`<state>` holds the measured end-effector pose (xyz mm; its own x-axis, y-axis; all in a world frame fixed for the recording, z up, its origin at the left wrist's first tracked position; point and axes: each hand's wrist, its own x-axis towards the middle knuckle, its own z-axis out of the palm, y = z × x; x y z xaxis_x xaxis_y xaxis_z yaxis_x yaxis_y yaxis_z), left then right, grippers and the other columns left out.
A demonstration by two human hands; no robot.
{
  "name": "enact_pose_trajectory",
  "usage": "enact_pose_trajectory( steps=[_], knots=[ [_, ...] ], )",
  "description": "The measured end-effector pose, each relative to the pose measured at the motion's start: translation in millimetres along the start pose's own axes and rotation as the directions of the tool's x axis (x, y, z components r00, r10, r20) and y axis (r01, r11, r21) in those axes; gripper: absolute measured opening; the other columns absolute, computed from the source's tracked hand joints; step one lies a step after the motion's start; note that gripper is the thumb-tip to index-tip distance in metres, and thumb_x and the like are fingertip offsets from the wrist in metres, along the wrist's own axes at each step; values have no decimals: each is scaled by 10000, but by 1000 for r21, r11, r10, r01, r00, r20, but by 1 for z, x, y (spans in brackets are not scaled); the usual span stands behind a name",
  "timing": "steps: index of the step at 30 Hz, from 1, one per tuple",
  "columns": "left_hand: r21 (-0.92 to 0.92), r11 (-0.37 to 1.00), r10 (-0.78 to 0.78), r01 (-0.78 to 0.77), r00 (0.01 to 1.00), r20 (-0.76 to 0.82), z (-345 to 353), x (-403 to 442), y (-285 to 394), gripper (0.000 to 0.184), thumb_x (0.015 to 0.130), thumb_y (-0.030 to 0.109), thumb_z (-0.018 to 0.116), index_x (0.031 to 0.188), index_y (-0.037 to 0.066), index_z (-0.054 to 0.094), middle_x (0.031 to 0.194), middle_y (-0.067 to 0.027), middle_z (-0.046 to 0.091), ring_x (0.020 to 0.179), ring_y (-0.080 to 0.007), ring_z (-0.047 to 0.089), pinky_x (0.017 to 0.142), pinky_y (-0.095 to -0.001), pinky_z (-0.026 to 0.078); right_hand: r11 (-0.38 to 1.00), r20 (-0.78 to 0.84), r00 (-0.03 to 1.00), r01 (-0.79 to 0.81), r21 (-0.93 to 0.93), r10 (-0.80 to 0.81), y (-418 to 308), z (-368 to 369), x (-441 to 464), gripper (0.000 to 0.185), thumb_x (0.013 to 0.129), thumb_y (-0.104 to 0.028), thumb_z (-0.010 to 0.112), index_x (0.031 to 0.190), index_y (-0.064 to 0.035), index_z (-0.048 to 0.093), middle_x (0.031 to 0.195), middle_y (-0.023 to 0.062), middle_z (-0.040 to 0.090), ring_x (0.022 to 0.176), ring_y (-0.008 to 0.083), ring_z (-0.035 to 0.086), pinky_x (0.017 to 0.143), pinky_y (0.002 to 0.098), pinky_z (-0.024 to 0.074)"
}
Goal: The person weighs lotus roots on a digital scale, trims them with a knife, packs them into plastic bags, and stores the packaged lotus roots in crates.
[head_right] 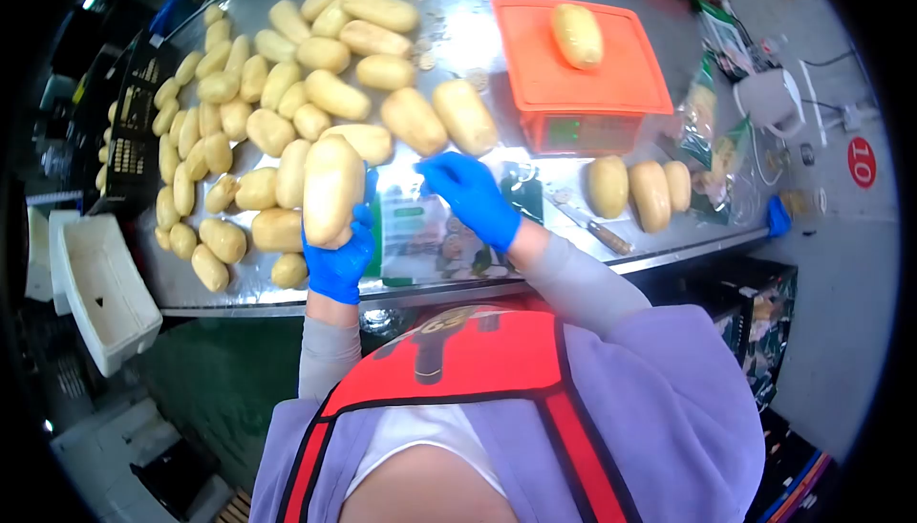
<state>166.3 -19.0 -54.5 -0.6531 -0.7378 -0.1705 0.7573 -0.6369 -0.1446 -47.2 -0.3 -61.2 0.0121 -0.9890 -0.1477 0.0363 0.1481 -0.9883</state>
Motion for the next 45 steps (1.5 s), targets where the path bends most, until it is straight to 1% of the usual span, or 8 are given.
enact_pose_trajectory(
  steps=[7, 17, 23, 26, 29, 31, 37, 45],
  knots=[
    [69, 995, -67, 70, 996, -54, -21, 19, -38, 734, 794, 592, 515, 1298, 76, 379, 1193, -180, 503, 959, -325, 551, 707, -415, 538, 619, -357, 837, -29, -785, -414, 72, -164, -124, 228, 773, -171, 657, 970, -61, 630, 865, 115, 627, 798, 276, 602, 712, 356, 472],
    [300, 930, -187, 212, 976, -110, -10, 68, -116, 707, 818, 537, 494, 1354, 108, 324, 1341, -182, 386, 1195, -384, 411, 934, -585, 363, 420, -174, 976, -105, -901, -131, 91, -198, -152, 279, 715, -222, 664, 969, -112, 626, 865, 111, 607, 786, 305, 567, 694, 405, 461],
    [295, 932, -183, 208, 977, -110, -23, 82, -140, 824, 765, 515, 599, 1381, 87, 257, 1339, -165, 376, 1211, -356, 391, 979, -588, 325, 596, -156, 987, -140, -790, 24, 67, -222, -177, 306, 761, -245, 628, 1014, -73, 606, 929, 121, 620, 828, 315, 598, 724, 374, 479],
    [537, 807, -195, 246, 969, -151, -18, 88, -146, 873, 735, 449, 670, 1377, 51, 234, 1340, -169, 373, 1224, -347, 382, 993, -549, 335, 988, -340, 934, -140, -67, 110, 66, -223, -184, 240, 854, -147, 535, 1049, -8, 553, 875, 70, 601, 777, 137, 578, 688, 256, 456],
    [652, 713, -289, 258, 955, -61, -19, 96, -157, 831, 749, 468, 631, 1379, 80, 252, 1374, -141, 337, 1231, -337, 367, 1015, -556, 297, 887, -296, 918, -109, 449, 263, 55, -228, -180, 229, 865, -123, 527, 1058, -2, 549, 849, 47, 576, 736, 87, 538, 675, 234, 442],
    [734, 646, -226, 210, 971, -79, -19, 101, -165, 802, 739, 401, 658, 1356, 55, 279, 1319, -141, 389, 1181, -318, 419, 979, -506, 347, 887, -304, 906, -143, 438, 296, 27, -223, -174, 221, 859, -119, 545, 1048, -6, 562, 824, 31, 558, 712, 65, 511, 661, 221, 429],
    [993, 106, 18, 43, 999, -45, -6, 104, -180, 752, 682, 178, 750, 1301, 13, 355, 1157, -106, 520, 1048, -189, 523, 892, -317, 437, 800, -388, 882, -19, -599, -269, -20, -205, -144, 260, 785, -140, 645, 1024, -51, 594, 792, 74, 592, 713, 197, 566, 647, 304, 450],
    [992, -84, 47, -97, 994, 101, 6, 98, -186, 750, 626, 199, 793, 1233, 5, 397, 1136, -117, 526, 1034, -200, 529, 866, -337, 444, 550, -79, 870, 234, -801, -486, -46, -180, -114, 280, 729, -151, 651, 1000, -126, 585, 766, 31, 570, 713, 232, 565, 594, 356, 441]
  ],
)
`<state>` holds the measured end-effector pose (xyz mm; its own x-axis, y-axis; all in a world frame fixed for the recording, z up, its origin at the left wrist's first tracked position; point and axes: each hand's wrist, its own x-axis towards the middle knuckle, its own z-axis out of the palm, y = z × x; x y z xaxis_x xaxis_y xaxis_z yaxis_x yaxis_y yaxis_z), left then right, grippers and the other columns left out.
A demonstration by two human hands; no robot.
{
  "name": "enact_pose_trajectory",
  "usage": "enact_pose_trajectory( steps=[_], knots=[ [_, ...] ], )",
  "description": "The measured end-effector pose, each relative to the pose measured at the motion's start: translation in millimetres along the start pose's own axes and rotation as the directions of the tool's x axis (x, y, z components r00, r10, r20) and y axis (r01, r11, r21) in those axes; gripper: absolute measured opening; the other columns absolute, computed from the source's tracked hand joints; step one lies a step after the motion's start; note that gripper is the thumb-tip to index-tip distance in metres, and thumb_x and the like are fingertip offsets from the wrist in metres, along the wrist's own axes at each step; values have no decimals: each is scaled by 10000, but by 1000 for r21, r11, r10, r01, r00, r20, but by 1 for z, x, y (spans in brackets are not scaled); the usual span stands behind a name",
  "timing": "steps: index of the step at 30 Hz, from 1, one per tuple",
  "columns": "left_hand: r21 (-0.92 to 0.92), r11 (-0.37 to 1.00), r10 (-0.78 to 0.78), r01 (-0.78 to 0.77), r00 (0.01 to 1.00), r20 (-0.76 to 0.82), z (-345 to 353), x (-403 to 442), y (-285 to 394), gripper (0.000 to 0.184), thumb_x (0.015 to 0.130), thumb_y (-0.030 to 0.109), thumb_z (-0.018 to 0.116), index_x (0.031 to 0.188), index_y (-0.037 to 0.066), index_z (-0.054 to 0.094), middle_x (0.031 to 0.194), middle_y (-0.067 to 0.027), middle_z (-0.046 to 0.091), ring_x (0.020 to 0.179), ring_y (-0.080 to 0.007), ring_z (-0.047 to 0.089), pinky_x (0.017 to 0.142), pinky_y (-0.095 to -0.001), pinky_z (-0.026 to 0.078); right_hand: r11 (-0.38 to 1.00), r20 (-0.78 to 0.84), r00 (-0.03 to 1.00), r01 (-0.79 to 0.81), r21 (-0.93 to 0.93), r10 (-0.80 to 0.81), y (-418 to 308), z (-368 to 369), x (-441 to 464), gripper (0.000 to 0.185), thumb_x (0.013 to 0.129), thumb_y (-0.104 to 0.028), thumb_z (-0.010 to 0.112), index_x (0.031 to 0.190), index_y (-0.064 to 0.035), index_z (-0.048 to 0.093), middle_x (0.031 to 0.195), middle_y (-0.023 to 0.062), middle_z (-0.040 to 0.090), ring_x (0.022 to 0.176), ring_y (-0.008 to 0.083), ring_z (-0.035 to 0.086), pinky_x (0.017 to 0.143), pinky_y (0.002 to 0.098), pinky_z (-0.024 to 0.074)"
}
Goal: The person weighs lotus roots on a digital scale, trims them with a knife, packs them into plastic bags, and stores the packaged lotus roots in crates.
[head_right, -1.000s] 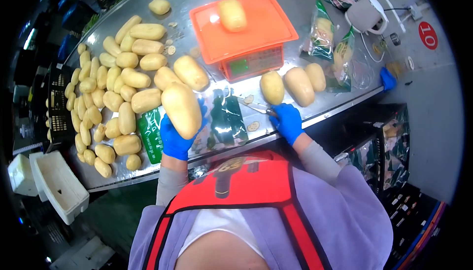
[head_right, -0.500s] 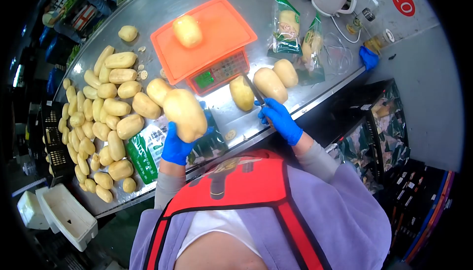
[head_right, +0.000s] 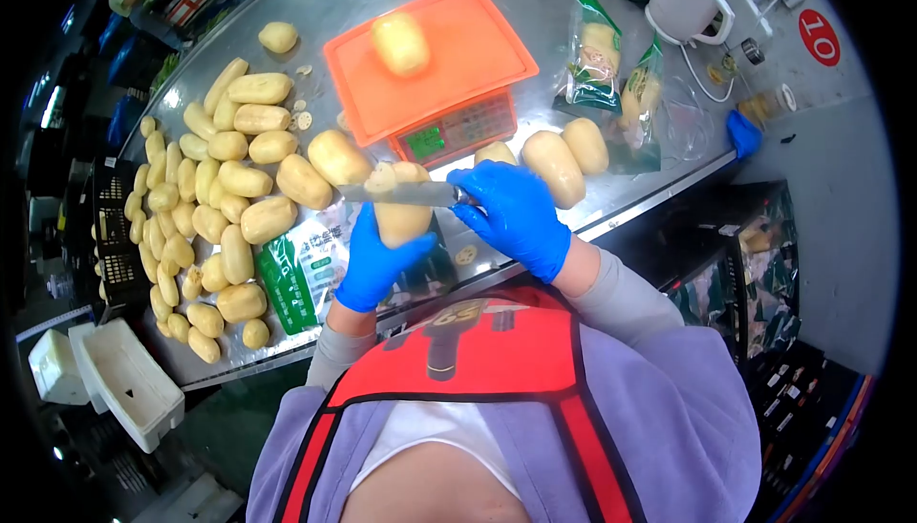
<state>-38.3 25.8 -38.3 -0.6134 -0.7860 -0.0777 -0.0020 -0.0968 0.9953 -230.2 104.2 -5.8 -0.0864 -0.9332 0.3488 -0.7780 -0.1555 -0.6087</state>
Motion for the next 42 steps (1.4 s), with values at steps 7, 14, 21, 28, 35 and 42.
enact_pose_trajectory(
  steps=[7, 14, 21, 28, 35, 42],
  knots=[
    [255, 967, 21, -16, 1000, -17, -5, -7, 7, 761, 621, 217, 789, 1236, 1, 396, 1147, -142, 518, 1051, -227, 528, 878, -350, 437, 1000, 97, 995, 3, 10, -4, -15, -1, 8, 223, 730, -163, 652, 940, -117, 591, 721, 59, 565, 642, 250, 568, 550, 358, 434],
    [402, 910, 94, -100, 995, 34, -11, -6, 18, 960, 601, 247, 794, 1370, 13, 269, 1269, -168, 454, 1156, -275, 467, 952, -376, 387, 996, 135, 990, -31, -79, 41, 3, 8, 3, 129, 758, -215, 612, 828, -118, 564, 713, 78, 557, 644, 289, 570, 538, 393, 435],
    [326, 945, -64, 26, 992, 108, -18, -11, -7, 962, 609, 248, 794, 1369, -1, 260, 1322, -167, 415, 1199, -270, 438, 978, -367, 372, 981, 88, 979, -181, -62, 186, 14, 44, -25, 124, 733, -188, 635, 804, -116, 562, 720, 84, 572, 636, 298, 574, 530, 389, 445],
    [372, 925, -154, 82, 974, 167, -13, -15, 18, 988, 610, 203, 803, 1385, -5, 226, 1327, -156, 413, 1204, -228, 431, 971, -337, 379, 965, 63, 965, -246, -92, 253, 17, 39, -32, 107, 752, -177, 617, 814, -110, 562, 740, 99, 585, 647, 307, 584, 556, 393, 457],
    [-216, 958, -177, 190, 981, 79, -39, -5, 21, 757, 703, 203, 736, 1322, 27, 336, 1283, -147, 448, 1178, -248, 454, 971, -386, 389, 922, -171, 916, -380, -69, 364, 59, -14, -59, 132, 794, -216, 626, 794, -91, 586, 670, 121, 574, 588, 315, 576, 511, 363, 445],
    [-929, 265, -303, 260, 937, 175, -32, 19, -8, 662, 814, 430, 581, 1325, 83, 344, 1279, -129, 456, 1151, -295, 465, 938, -458, 409, 965, 165, 958, -212, -153, 237, 54, 55, -86, 162, 763, -227, 607, 860, -100, 576, 763, 116, 577, 660, 313, 582, 578, 418, 456]
  ],
)
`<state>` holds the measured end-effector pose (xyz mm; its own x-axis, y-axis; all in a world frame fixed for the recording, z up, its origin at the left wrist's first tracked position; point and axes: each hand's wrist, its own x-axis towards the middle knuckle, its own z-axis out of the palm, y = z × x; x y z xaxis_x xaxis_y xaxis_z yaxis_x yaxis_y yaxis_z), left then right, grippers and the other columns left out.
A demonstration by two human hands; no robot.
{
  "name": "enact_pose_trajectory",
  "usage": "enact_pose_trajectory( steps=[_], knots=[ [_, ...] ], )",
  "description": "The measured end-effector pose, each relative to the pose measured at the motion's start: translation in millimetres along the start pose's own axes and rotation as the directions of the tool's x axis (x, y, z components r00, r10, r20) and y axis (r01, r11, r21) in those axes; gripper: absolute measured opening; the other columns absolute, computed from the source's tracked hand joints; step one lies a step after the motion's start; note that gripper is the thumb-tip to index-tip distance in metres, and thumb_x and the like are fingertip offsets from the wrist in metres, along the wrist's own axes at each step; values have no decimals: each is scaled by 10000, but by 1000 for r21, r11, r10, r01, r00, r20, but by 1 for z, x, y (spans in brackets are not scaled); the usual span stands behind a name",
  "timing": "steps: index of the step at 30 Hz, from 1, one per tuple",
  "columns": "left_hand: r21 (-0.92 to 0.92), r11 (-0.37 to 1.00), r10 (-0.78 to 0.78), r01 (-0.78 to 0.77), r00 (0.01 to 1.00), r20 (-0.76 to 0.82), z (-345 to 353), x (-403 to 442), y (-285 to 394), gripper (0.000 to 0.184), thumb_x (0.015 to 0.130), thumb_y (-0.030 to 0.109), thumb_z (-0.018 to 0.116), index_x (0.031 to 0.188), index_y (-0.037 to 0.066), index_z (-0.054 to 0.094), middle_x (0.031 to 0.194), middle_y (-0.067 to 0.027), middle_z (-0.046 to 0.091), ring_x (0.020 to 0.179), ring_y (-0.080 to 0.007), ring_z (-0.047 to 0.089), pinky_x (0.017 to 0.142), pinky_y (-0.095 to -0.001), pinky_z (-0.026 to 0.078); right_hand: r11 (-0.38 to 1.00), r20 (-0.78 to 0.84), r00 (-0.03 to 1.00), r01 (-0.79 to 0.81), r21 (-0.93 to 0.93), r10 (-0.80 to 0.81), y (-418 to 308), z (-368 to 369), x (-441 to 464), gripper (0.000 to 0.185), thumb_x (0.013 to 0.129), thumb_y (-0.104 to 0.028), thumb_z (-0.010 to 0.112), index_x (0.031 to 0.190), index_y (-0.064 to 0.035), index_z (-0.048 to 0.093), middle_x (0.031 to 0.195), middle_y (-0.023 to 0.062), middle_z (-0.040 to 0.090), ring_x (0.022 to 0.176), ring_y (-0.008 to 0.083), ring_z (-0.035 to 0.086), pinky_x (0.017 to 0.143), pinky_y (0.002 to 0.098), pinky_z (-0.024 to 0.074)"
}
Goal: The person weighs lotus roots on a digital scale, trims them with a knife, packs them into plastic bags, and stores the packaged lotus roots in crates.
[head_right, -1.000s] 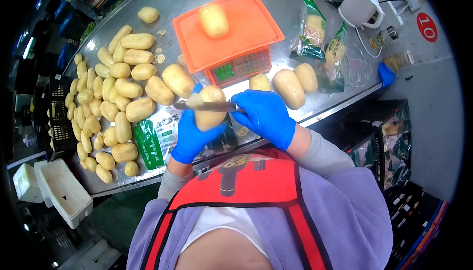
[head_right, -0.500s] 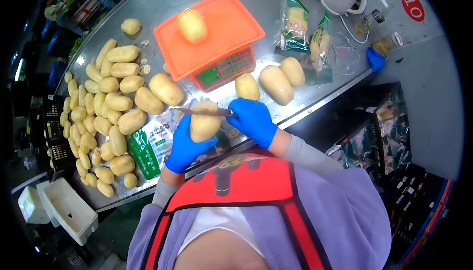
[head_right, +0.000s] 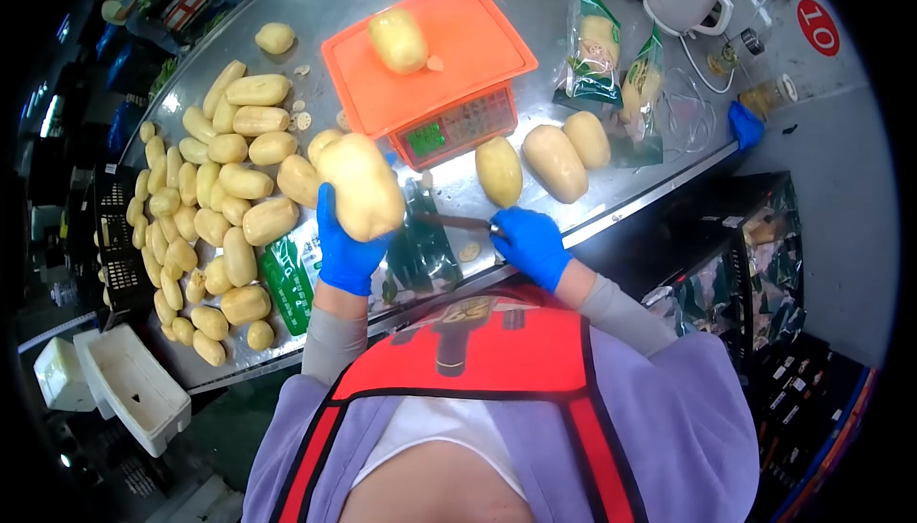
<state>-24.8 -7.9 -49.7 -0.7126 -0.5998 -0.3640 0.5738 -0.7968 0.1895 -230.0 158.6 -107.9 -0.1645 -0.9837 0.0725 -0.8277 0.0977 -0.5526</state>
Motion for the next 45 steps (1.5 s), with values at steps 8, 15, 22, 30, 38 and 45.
enact_pose_trajectory(
  steps=[8, 15, 22, 30, 38, 45],
  knots=[
    [112, 994, 5, 0, 999, -51, -14, 8, -13, 598, 855, 384, 552, 1328, 87, 337, 1303, -134, 434, 1180, -307, 443, 969, -490, 381, 991, -90, 987, 136, 6, -135, -11, -8, 32, 322, 776, -235, 613, 1057, -90, 551, 870, 116, 556, 778, 306, 562, 647, 407, 452],
    [82, 996, 42, -41, 999, -16, -23, 1, -22, 624, 865, 354, 561, 1340, 46, 298, 1322, -150, 409, 1206, -318, 416, 1009, -488, 344, 971, -553, 810, 238, 4, -196, 9, -33, 191, 338, 805, -298, 597, 1074, -92, 585, 976, 131, 586, 890, 287, 574, 746, 405, 469],
    [210, 974, 103, -84, 992, -77, -43, -15, -13, 643, 863, 427, 535, 1350, 77, 305, 1342, -121, 397, 1232, -299, 387, 1024, -481, 320, 980, -474, 861, 200, -20, -186, 5, -13, 181, 199, 777, -245, 574, 839, -57, 599, 853, 144, 593, 799, 344, 564, 721, 412, 461],
    [414, 888, 276, -200, 952, -131, -72, -20, -3, 560, 881, 217, 555, 1331, 11, 293, 1298, -140, 417, 1193, -287, 432, 1016, -435, 356, 898, -413, 883, -20, 440, 221, 43, -20, 41, 353, 767, -141, 672, 1090, -36, 575, 1059, 126, 597, 1018, 270, 555, 889, 353, 418],
    [411, 906, 152, -103, 984, -88, -59, -8, -26, 579, 881, 248, 550, 1336, 4, 289, 1302, -167, 422, 1195, -303, 430, 1013, -457, 346, 892, -468, 762, -340, 300, 448, 170, -40, 38, 522, 780, -293, 660, 1200, -33, 494, 1143, 157, 547, 1067, 276, 523, 923, 368, 407],
    [322, 945, 119, -64, 981, -152, -60, -14, -22, 573, 860, 219, 578, 1322, 11, 312, 1265, -152, 451, 1160, -301, 463, 978, -446, 393, -89, 82, 765, -32, 995, 639, 118, -92, 44, 445, 898, -365, 482, 1250, -93, 458, 1148, 95, 554, 1001, 229, 569, 828, 352, 471]
  ],
)
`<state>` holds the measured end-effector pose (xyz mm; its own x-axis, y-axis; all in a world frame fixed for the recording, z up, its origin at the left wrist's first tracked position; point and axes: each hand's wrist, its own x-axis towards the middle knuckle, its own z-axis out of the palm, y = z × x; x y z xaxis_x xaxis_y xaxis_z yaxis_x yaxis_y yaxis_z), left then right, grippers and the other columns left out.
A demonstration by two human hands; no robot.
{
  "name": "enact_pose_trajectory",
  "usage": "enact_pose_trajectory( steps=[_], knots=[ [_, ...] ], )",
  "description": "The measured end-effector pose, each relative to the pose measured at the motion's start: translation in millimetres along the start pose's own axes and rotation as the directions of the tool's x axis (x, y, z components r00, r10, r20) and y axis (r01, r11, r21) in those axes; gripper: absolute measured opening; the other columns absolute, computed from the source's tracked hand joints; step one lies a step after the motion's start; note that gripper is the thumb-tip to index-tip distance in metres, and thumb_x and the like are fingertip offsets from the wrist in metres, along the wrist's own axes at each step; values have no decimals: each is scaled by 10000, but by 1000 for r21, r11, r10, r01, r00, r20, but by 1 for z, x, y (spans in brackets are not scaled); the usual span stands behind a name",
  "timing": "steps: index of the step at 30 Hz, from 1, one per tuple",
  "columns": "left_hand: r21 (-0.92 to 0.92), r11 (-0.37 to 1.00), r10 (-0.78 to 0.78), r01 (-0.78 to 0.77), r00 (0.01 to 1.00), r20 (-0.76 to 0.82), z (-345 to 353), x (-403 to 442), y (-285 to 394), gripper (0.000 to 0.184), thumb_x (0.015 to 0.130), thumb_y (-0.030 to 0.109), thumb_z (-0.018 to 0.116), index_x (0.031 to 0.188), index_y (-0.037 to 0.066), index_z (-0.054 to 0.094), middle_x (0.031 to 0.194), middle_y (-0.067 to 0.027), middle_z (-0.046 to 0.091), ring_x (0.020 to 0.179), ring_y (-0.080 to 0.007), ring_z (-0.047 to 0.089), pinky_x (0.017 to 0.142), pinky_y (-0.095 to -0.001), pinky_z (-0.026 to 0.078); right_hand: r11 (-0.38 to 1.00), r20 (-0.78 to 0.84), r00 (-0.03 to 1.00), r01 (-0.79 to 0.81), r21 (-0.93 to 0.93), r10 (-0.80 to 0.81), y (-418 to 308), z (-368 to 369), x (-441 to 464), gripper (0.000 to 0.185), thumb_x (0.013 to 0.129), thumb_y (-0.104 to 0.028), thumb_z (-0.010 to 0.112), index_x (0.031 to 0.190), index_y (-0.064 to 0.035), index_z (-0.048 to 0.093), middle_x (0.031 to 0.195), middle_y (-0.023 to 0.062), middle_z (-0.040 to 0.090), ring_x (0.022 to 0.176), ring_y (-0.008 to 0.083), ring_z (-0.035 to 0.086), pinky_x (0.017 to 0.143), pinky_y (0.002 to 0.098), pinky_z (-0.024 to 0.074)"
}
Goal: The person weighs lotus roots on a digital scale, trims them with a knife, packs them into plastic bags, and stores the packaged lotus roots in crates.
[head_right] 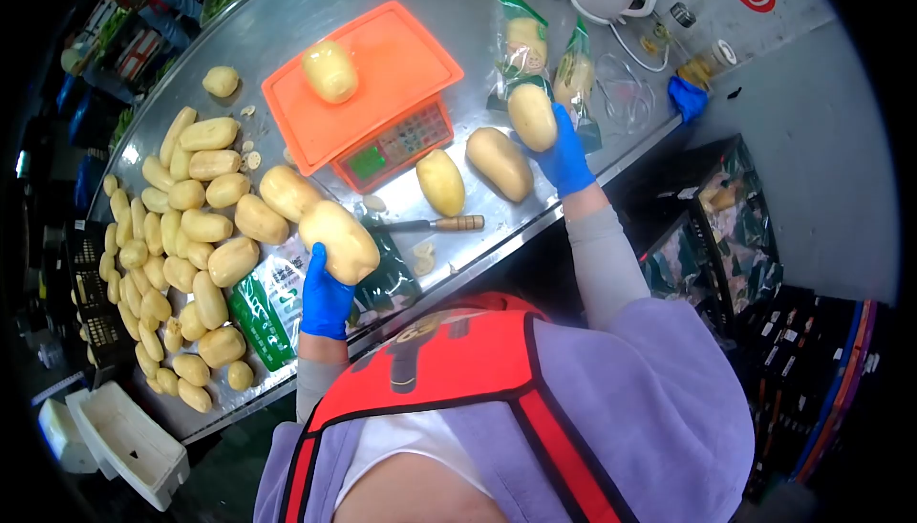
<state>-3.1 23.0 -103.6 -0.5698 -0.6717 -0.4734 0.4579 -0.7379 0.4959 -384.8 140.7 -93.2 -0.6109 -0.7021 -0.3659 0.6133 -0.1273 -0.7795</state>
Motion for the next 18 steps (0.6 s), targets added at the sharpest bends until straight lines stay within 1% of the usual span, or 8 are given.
enact_pose_trajectory(
  steps=[1, 6, 7, 9, 10, 12, 15, 18],
  knots=[
    [-29, 1000, -7, 8, 1000, 2, -3, 0, 0, 582, 856, 229, 585, 1322, 11, 311, 1266, -154, 451, 1158, -304, 465, 974, -449, 397, 992, 197, 979, -76, 98, 56, -4, 8, -1, 448, 903, -374, 472, 1253, -95, 454, 1150, 82, 555, 996, 228, 570, 820, 358, 475],
    [-76, 997, -12, 10, 1000, -24, -5, -8, 3, 614, 844, 260, 607, 1323, 16, 311, 1270, -152, 451, 1160, -297, 467, 974, -442, 398, 999, 368, 929, -32, -10, 33, 5, 79, 25, 437, 917, -366, 460, 1246, -79, 465, 1163, 64, 546, 1010, 207, 557, 852, 322, 442],
    [-80, 997, 2, -5, 999, -34, -5, -9, 2, 614, 844, 260, 607, 1323, 16, 311, 1270, -152, 451, 1160, -297, 467, 974, -442, 398, 989, 318, 945, 117, -91, -83, 10, 97, 34, 447, 910, -344, 483, 1248, -52, 462, 1158, 61, 545, 1020, 191, 548, 872, 304, 432],
    [-48, 998, 28, -30, 999, -35, -5, -12, 0, 584, 883, 271, 542, 1338, 6, 289, 1304, -166, 422, 1192, -313, 433, 1000, -471, 358, 800, 320, 890, 439, -409, -325, 16, 144, 45, 534, 877, -374, 531, 1270, -26, 436, 1170, 97, 542, 1059, 214, 530, 901, 331, 416],
    [-40, 998, 47, -48, 998, -32, -4, -14, 0, 578, 884, 261, 543, 1335, 1, 292, 1302, -164, 424, 1186, -309, 440, 998, -463, 364, 801, 327, 890, 437, -408, -318, 24, 159, 55, 534, 877, -374, 531, 1270, -26, 436, 1170, 97, 542, 1059, 214, 530, 901, 331, 416],
    [-47, 997, 59, -60, 998, -32, -3, -19, -1, 574, 883, 254, 544, 1334, 0, 294, 1301, -164, 425, 1186, -306, 440, 996, -459, 367, 363, 415, 756, 623, -693, -506, 36, 179, 78, 655, 819, -438, 585, 1282, -7, 413, 1190, 160, 529, 1102, 268, 509, 930, 368, 396],
    [-56, 996, 70, -72, 997, -34, -12, -26, -1, 572, 882, 244, 548, 1333, -1, 296, 1299, -164, 427, 1185, -303, 442, 995, -454, 371, 124, 408, 777, 520, -845, -479, 51, 197, 104, 735, 767, -474, 627, 1294, -11, 405, 1230, 213, 493, 1142, 315, 480, 948, 389, 380],
    [-42, 995, 86, -88, 995, -40, -17, -35, 1, 576, 879, 242, 553, 1335, 1, 296, 1302, -163, 426, 1187, -301, 441, 995, -450, 371, 152, 424, 779, 540, -828, -461, 44, 195, 102, 727, 792, -483, 587, 1314, -19, 384, 1270, 212, 462, 1164, 313, 462, 936, 394, 387]
  ],
)
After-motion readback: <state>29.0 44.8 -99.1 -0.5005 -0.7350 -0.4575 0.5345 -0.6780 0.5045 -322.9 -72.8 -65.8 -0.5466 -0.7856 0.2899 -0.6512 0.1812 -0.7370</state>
